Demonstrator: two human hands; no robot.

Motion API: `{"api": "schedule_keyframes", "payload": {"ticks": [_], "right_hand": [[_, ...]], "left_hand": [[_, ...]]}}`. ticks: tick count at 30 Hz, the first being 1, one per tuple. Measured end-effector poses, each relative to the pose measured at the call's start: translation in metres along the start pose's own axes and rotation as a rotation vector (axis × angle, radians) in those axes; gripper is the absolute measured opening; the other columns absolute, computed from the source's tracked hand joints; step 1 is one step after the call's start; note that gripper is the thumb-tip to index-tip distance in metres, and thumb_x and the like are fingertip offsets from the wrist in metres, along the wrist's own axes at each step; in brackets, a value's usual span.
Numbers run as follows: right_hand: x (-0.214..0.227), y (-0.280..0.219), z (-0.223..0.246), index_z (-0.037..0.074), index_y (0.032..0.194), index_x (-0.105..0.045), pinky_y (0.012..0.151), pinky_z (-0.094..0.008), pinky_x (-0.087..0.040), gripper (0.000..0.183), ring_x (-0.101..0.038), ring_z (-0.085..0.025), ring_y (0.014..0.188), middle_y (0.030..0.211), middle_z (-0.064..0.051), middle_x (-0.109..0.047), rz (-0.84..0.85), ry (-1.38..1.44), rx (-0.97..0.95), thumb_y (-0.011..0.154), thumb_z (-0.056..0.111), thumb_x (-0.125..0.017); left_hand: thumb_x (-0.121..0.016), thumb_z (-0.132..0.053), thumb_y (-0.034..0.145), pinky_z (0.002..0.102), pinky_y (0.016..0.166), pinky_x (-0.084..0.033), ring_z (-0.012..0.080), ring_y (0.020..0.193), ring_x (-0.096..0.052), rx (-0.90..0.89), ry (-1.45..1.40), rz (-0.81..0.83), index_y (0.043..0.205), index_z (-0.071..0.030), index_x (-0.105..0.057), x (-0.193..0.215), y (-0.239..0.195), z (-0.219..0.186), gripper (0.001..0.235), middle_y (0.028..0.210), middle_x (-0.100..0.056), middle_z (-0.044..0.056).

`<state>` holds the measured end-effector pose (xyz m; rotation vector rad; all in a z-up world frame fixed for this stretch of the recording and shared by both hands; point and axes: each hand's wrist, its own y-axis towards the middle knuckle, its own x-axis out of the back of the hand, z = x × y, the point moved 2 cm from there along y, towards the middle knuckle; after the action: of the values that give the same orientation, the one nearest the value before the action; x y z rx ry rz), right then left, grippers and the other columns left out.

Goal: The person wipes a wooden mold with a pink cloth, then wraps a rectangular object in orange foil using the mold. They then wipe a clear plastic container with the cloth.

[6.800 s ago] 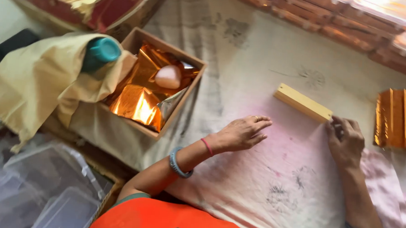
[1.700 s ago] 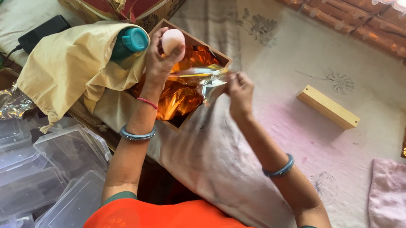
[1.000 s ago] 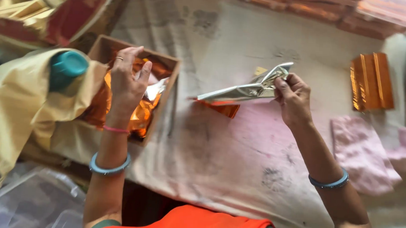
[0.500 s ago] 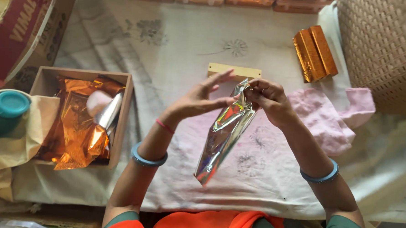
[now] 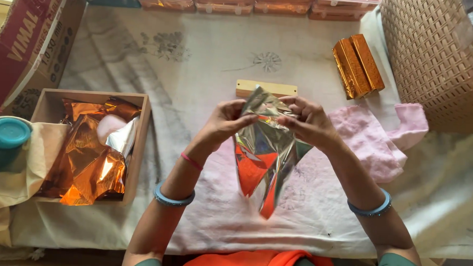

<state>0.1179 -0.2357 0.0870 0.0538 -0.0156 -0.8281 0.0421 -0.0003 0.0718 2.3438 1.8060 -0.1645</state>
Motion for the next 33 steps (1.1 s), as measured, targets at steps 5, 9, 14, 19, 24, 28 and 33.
{"api": "schedule_keyframes", "payload": {"ticks": [5,9,14,19,24,28,33], "right_hand": [[0.002,0.0,-0.007,-0.004,0.131,-0.056,0.067,-0.023,-0.056,0.053,-0.069,-0.006,0.081,0.095,-0.004,-0.072,0.079,0.086,-0.053,0.088,0.013,-0.08],[0.02,0.01,-0.045,-0.002,0.122,-0.066,0.058,-0.023,-0.049,0.038,-0.061,-0.007,0.069,0.084,-0.002,-0.068,0.023,0.081,-0.064,0.09,0.013,-0.08],[0.029,0.02,-0.058,-0.002,0.115,-0.07,0.06,-0.024,-0.052,0.026,-0.061,-0.007,0.07,0.085,-0.001,-0.07,-0.13,-0.194,-0.088,0.096,0.014,-0.076],[0.033,0.032,-0.033,0.004,0.123,-0.071,0.088,-0.037,-0.058,0.038,-0.069,-0.022,0.099,0.108,-0.01,-0.074,-0.332,-0.846,0.209,0.09,0.021,-0.081],[0.021,0.06,-0.024,0.005,0.131,-0.067,0.1,-0.047,-0.049,0.059,-0.061,-0.033,0.12,0.126,-0.016,-0.069,-0.214,-1.108,0.35,0.079,0.025,-0.086],[0.019,0.084,-0.034,0.007,0.139,-0.063,0.099,-0.047,-0.048,0.067,-0.064,-0.033,0.116,0.13,-0.015,-0.068,-0.085,-1.136,0.296,0.078,0.024,-0.084],[0.03,0.092,-0.058,0.01,0.137,-0.065,0.098,-0.043,-0.054,0.055,-0.069,-0.032,0.111,0.128,-0.014,-0.071,-0.061,-1.093,0.272,0.085,0.022,-0.08]], "left_hand": [[-0.072,-0.013,0.095,0.022,0.077,-0.055,0.0043,0.087,-0.065,0.002,-0.068,-0.258,0.117,0.002,-0.071,0.032,-0.011,0.016,0.026,0.099,-0.074,-0.001],[-0.073,-0.012,0.1,0.022,0.062,-0.047,0.0034,0.074,-0.057,0.02,0.024,-0.399,0.107,0.003,-0.073,0.056,-0.014,0.045,0.016,0.086,-0.069,-0.001],[-0.07,-0.012,0.095,0.02,0.059,-0.056,0.002,0.07,-0.064,0.095,-0.042,-0.497,0.098,-0.003,-0.07,0.057,-0.019,0.036,0.009,0.082,-0.071,-0.003],[-0.073,-0.011,0.099,0.023,0.045,-0.04,0.0047,0.058,-0.051,0.098,0.166,-0.588,0.092,0.001,-0.068,0.082,-0.03,0.056,0.015,0.074,-0.064,0.0],[-0.072,-0.01,0.097,0.019,0.057,-0.049,-0.0005,0.068,-0.058,0.044,0.153,-0.557,0.096,-0.001,-0.072,0.084,-0.034,0.049,0.01,0.081,-0.069,-0.005],[-0.071,-0.012,0.097,0.03,0.041,-0.037,0.0108,0.049,-0.048,0.235,0.137,-0.617,0.096,0.0,-0.07,0.075,-0.038,0.035,0.012,0.069,-0.061,0.0],[-0.072,-0.011,0.097,0.021,0.054,-0.045,0.0014,0.065,-0.054,0.118,0.205,-0.586,0.099,-0.001,-0.072,0.08,-0.033,0.045,0.01,0.08,-0.067,-0.004]]}}
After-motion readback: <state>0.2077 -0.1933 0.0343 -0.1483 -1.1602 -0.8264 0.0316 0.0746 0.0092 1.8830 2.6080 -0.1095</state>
